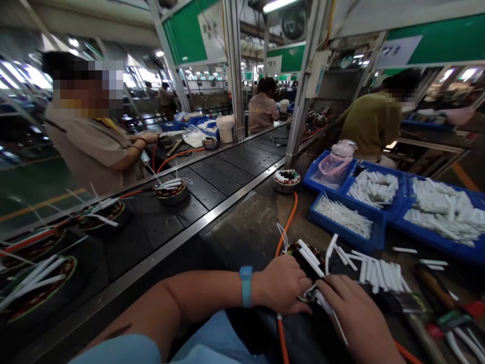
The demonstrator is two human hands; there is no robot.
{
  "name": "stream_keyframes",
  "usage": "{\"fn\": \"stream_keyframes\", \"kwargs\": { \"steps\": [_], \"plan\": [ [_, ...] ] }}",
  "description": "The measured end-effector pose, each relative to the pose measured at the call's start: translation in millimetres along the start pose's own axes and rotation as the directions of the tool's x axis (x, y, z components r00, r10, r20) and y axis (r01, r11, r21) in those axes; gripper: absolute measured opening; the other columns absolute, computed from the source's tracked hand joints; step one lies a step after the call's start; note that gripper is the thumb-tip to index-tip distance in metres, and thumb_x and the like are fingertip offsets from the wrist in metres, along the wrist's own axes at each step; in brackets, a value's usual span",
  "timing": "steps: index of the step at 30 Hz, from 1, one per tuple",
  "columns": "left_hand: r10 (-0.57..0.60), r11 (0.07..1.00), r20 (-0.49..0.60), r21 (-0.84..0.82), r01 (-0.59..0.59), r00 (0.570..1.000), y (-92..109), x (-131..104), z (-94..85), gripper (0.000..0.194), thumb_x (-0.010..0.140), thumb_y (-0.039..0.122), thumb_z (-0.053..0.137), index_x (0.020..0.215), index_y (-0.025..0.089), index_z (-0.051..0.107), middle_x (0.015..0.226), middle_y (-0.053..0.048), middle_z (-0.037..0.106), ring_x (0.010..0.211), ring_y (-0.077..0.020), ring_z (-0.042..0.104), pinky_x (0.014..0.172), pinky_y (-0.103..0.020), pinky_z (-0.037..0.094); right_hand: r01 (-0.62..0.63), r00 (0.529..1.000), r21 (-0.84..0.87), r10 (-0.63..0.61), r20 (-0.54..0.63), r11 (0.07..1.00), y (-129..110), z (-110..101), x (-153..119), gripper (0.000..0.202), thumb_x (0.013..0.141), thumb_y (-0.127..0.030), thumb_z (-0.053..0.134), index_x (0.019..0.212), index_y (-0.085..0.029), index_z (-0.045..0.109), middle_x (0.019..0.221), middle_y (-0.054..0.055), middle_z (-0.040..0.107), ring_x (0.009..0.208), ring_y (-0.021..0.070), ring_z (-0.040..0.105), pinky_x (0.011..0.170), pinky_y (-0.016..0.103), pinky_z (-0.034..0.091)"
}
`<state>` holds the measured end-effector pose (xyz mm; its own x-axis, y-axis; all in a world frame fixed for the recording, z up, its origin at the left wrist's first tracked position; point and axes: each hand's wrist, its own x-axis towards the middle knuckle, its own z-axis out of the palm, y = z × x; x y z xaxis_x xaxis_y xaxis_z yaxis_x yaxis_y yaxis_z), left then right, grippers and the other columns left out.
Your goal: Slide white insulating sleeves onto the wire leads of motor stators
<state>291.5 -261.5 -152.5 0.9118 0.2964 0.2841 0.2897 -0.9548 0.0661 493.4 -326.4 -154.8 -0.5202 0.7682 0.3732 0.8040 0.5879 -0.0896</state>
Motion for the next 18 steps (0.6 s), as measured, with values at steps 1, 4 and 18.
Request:
{"fn": "stream_keyframes", "kwargs": {
  "steps": [1,4,18],
  "plan": [
    [-0.012,1.000,-0.004,-0.008,0.012,1.000,0,0,1.6,0.044,0.077,0.057,0.050,0.074,0.014,0.059,0.075,-0.006,0.065,0.070,-0.0204,0.059,0.061,-0.033,0.038,0.023,1.000,-0.076,-0.025,-0.016,0.997,1,4,2,0.031,0.079,-0.012,0.038,0.100,-0.023,0.058,0.096,0.006,0.060,0.087,0.0219,0.053,0.076,0.036,0.042],
    [-0.035,0.999,-0.009,-0.023,0.034,0.999,2,1,4.0,0.040,0.075,0.054,0.053,0.071,0.014,0.060,0.075,-0.005,0.066,0.070,-0.0193,0.059,0.059,-0.034,0.037,0.032,0.999,-0.175,-0.035,-0.017,0.984,4,14,7,0.025,0.080,-0.013,0.038,0.088,-0.021,0.061,0.084,0.007,0.060,0.080,0.0232,0.049,0.073,0.039,0.038],
    [0.216,0.976,0.023,-0.030,-0.215,0.976,-23,-15,-35.9,0.044,0.085,0.046,0.044,0.121,0.020,0.048,0.115,-0.006,0.058,0.107,-0.0174,0.049,0.094,-0.030,0.032,-0.355,0.925,0.084,0.363,-0.113,0.931,10,18,-42,0.045,0.077,-0.034,0.049,0.120,-0.023,0.048,0.113,0.010,0.055,0.097,0.0279,0.057,0.077,0.043,0.050]
  ]
}}
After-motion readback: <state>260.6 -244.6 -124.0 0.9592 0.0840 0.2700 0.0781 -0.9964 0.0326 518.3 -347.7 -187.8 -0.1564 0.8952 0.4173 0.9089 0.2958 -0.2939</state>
